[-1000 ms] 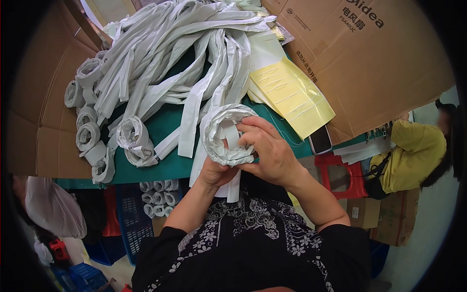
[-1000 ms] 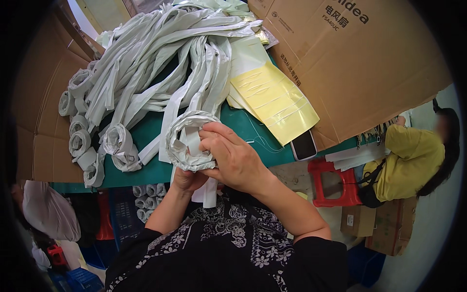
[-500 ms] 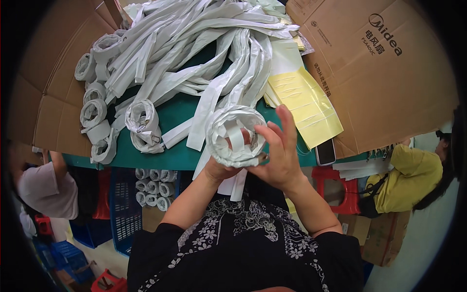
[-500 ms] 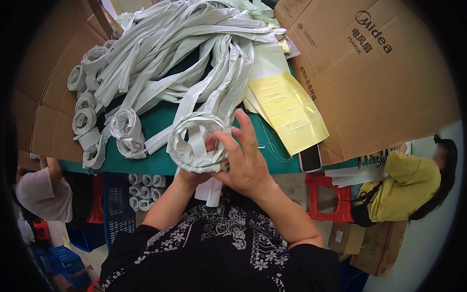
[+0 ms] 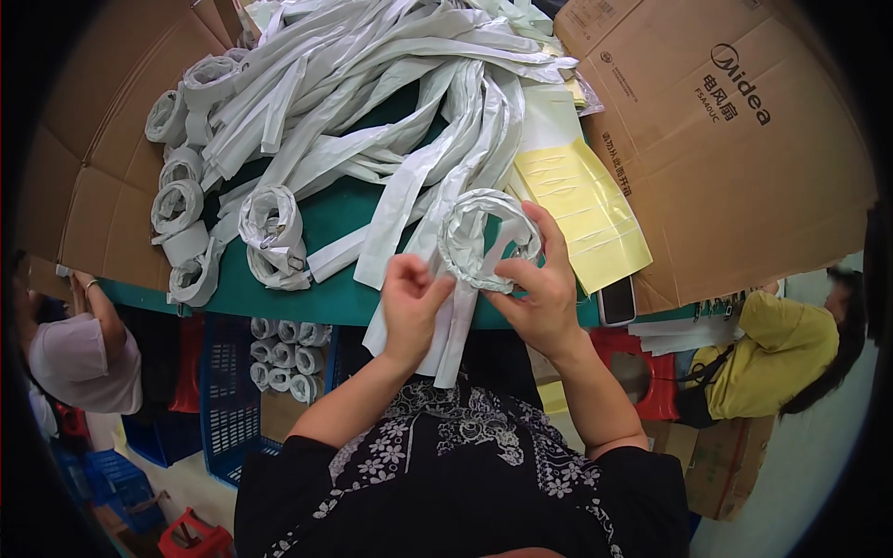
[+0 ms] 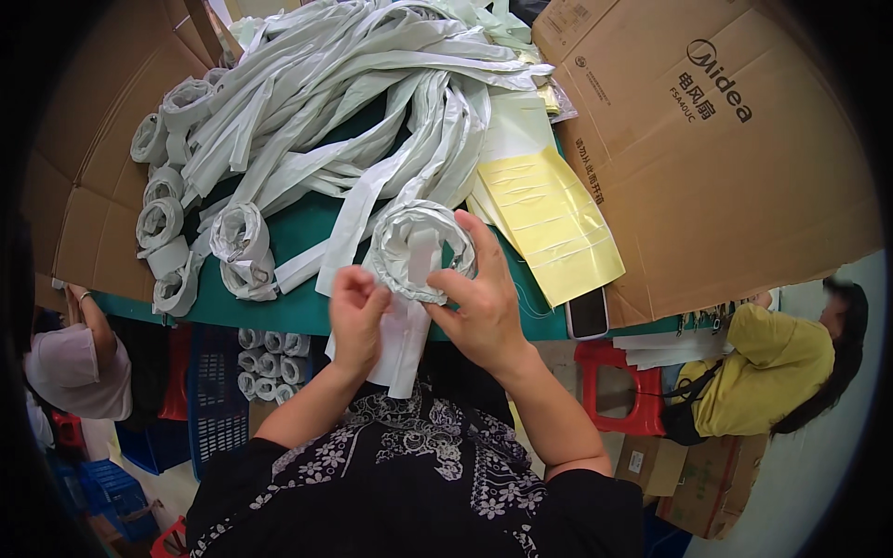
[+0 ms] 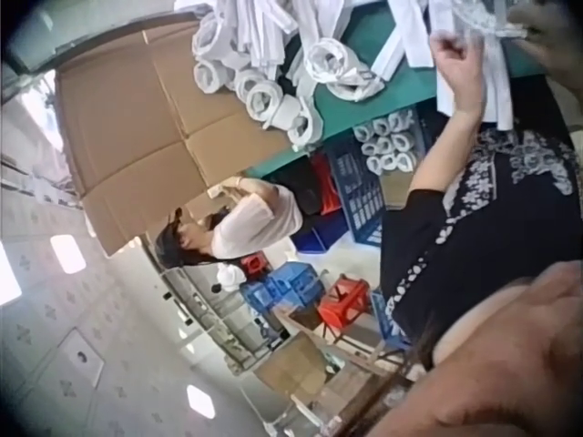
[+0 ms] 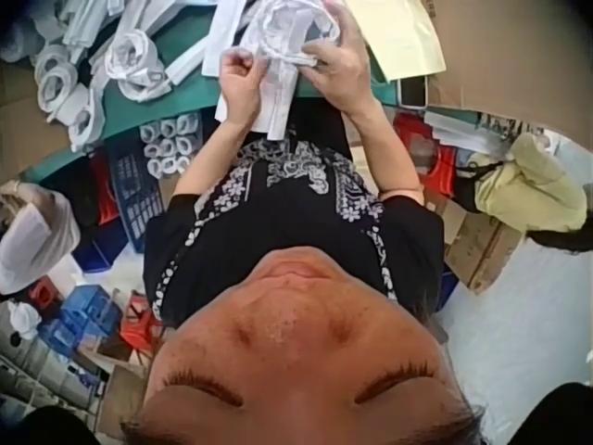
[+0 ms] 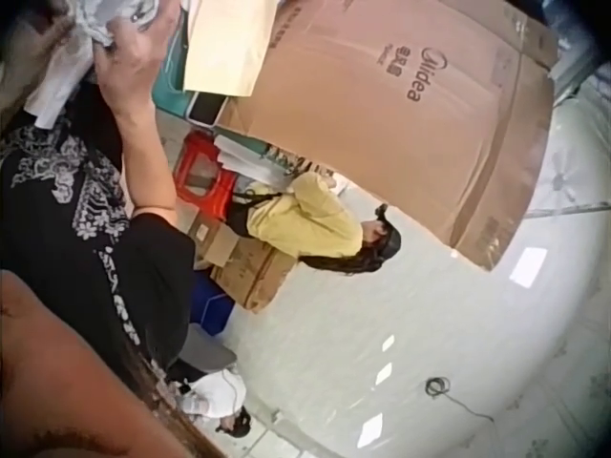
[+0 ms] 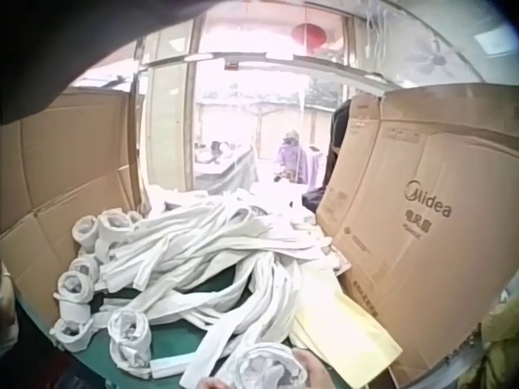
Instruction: Rolling and packing white fabric belts into paper wraps at a factory workstation.
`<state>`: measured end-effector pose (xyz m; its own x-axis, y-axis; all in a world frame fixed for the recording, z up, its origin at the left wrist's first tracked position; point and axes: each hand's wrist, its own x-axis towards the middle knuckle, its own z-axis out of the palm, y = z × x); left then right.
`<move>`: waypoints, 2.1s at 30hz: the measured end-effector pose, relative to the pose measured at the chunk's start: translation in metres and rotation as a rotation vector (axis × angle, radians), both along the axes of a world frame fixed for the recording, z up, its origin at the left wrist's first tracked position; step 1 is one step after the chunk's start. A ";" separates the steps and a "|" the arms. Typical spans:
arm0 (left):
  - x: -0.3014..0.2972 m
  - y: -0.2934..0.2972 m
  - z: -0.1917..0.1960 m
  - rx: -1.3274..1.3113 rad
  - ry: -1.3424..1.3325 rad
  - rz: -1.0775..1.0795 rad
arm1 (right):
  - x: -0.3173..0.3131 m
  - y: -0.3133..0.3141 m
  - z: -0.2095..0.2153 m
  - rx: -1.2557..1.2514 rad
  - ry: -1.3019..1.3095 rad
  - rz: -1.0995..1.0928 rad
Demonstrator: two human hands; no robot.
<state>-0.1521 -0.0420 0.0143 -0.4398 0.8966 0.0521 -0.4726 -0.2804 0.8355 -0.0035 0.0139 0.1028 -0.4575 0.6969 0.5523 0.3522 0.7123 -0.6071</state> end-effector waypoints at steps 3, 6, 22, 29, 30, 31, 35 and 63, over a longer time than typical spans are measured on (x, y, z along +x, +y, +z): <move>-0.019 -0.017 0.034 0.108 0.595 -0.077 | 0.000 0.004 -0.002 0.249 -0.158 -0.026; -0.020 -0.003 0.077 -0.097 0.641 -0.293 | -0.002 0.001 -0.005 0.279 -0.221 -0.019; -0.047 0.027 0.062 0.870 1.650 -0.312 | 0.029 0.021 -0.005 -1.029 -0.180 0.498; -0.043 0.019 0.075 0.675 2.173 -0.210 | 0.032 0.015 -0.039 -1.636 0.319 0.480; -0.043 0.018 0.079 0.671 2.176 -0.204 | 0.031 0.013 -0.042 -1.633 0.314 0.485; -0.044 0.018 0.082 0.595 2.045 -0.334 | 0.029 0.009 -0.046 -1.594 0.358 0.466; -0.049 0.021 0.074 0.399 1.789 -0.558 | 0.026 0.002 -0.053 -1.449 0.306 0.366; -0.052 -0.021 0.095 0.223 1.748 -0.378 | -0.005 0.006 -0.008 -0.435 -0.359 0.388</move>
<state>-0.2046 -0.0630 0.1092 0.4552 0.8369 0.3039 0.7631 -0.5425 0.3513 -0.0085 0.0196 0.0947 -0.8217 0.5693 0.0263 0.3536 0.5454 -0.7599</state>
